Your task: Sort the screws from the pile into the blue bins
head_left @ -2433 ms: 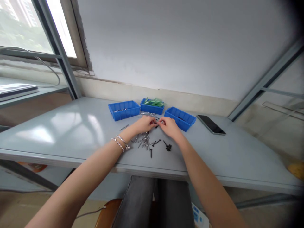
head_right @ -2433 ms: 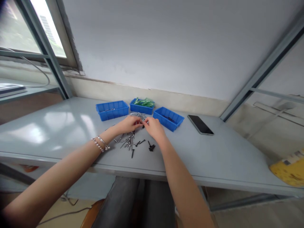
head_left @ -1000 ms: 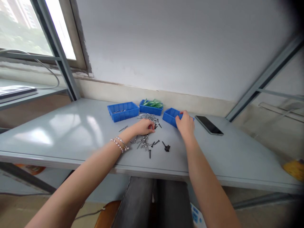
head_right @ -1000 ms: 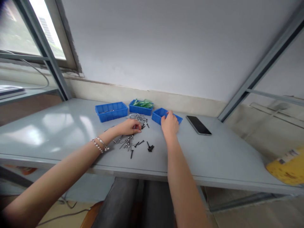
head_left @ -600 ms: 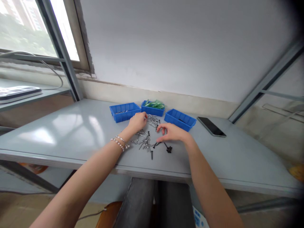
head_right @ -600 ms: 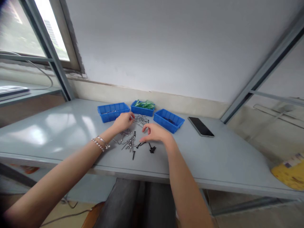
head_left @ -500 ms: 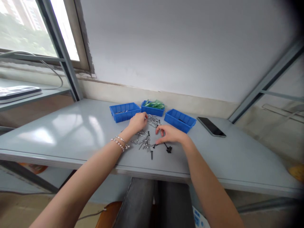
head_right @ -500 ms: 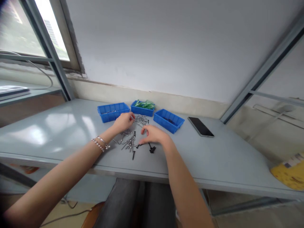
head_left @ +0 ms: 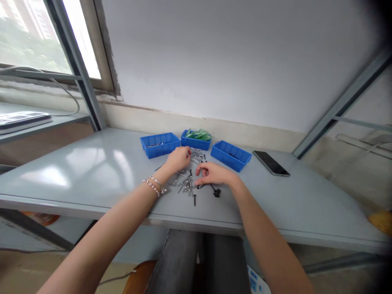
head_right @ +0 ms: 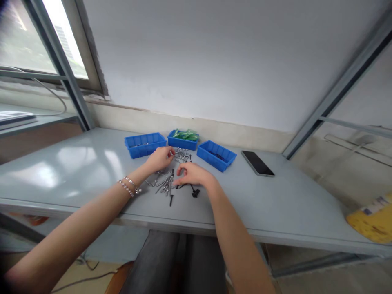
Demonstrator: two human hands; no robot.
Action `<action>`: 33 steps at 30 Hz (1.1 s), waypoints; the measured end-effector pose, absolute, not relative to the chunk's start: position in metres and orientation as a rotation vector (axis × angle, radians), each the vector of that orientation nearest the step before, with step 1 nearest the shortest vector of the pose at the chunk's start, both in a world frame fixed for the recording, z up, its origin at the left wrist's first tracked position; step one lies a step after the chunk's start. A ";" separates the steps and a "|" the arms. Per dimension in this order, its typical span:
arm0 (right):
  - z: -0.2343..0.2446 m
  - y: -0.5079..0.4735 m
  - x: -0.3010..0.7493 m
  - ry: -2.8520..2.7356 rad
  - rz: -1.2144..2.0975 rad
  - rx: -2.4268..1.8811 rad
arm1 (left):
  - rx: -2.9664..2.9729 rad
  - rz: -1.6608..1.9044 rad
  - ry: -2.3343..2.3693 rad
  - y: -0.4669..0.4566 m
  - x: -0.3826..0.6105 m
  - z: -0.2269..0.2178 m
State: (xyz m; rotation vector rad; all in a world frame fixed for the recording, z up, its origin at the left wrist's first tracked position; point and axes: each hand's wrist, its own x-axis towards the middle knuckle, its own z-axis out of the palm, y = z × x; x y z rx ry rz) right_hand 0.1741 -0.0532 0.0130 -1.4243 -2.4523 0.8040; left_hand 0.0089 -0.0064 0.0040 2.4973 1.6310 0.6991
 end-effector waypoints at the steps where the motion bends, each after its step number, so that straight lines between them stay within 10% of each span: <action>1: 0.013 -0.054 0.173 -2.454 0.796 -1.421 | 2.496 0.704 1.635 -0.006 0.009 0.004; 33: -0.004 -0.047 0.167 -2.390 0.393 -1.526 | 2.619 0.713 1.323 -0.003 0.013 -0.001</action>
